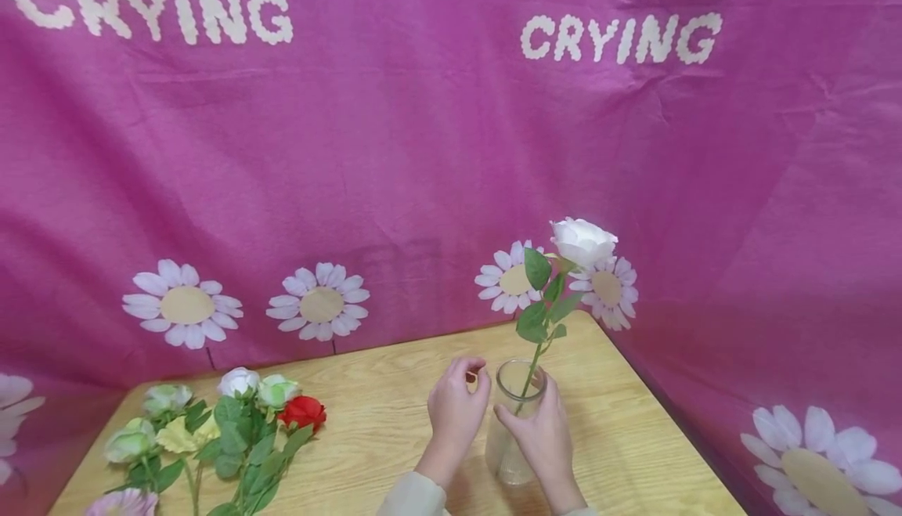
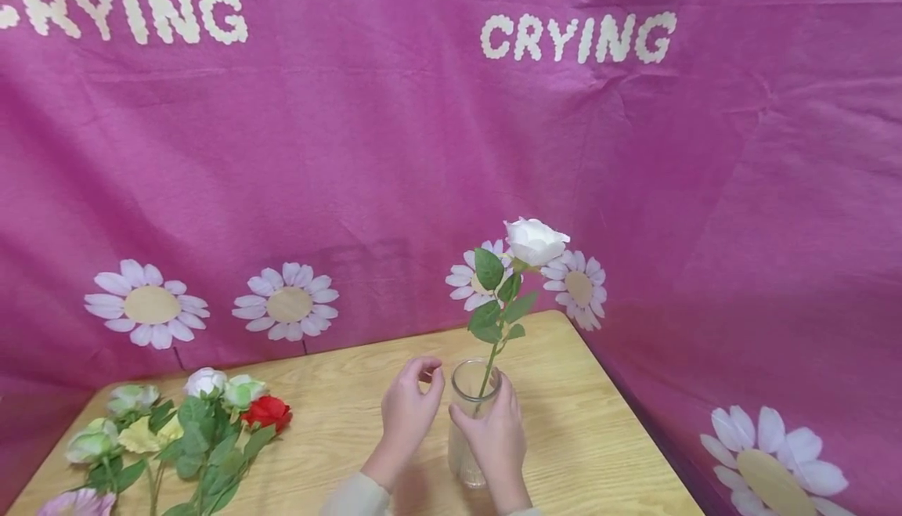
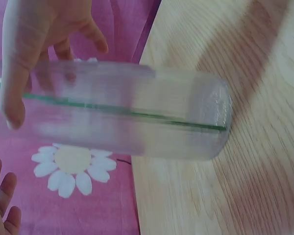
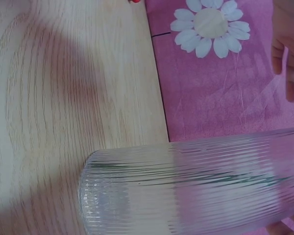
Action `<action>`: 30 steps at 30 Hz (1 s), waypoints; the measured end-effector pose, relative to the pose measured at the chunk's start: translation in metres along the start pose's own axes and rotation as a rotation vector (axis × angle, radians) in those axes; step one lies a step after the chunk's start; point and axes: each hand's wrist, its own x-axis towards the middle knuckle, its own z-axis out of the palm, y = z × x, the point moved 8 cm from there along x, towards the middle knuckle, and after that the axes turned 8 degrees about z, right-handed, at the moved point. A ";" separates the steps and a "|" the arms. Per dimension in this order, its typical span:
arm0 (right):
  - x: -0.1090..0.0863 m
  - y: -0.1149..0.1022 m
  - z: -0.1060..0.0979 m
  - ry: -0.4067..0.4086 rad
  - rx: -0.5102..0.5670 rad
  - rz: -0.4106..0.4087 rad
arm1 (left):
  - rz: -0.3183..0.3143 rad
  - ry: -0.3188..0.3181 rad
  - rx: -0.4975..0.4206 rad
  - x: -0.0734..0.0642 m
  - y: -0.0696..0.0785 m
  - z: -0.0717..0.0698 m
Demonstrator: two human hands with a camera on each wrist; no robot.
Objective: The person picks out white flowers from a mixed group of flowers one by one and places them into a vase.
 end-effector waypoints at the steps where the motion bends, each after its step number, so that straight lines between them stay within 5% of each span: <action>1: 0.000 0.000 0.000 -0.002 0.001 0.003 | -0.009 -0.004 0.005 0.000 -0.003 -0.001; 21: 0.001 0.001 0.004 -0.044 -0.039 0.037 | -0.188 -0.028 0.065 0.001 -0.053 -0.029; 30: 0.004 0.003 0.007 -0.047 -0.045 0.029 | -0.222 0.001 0.121 0.003 -0.077 -0.045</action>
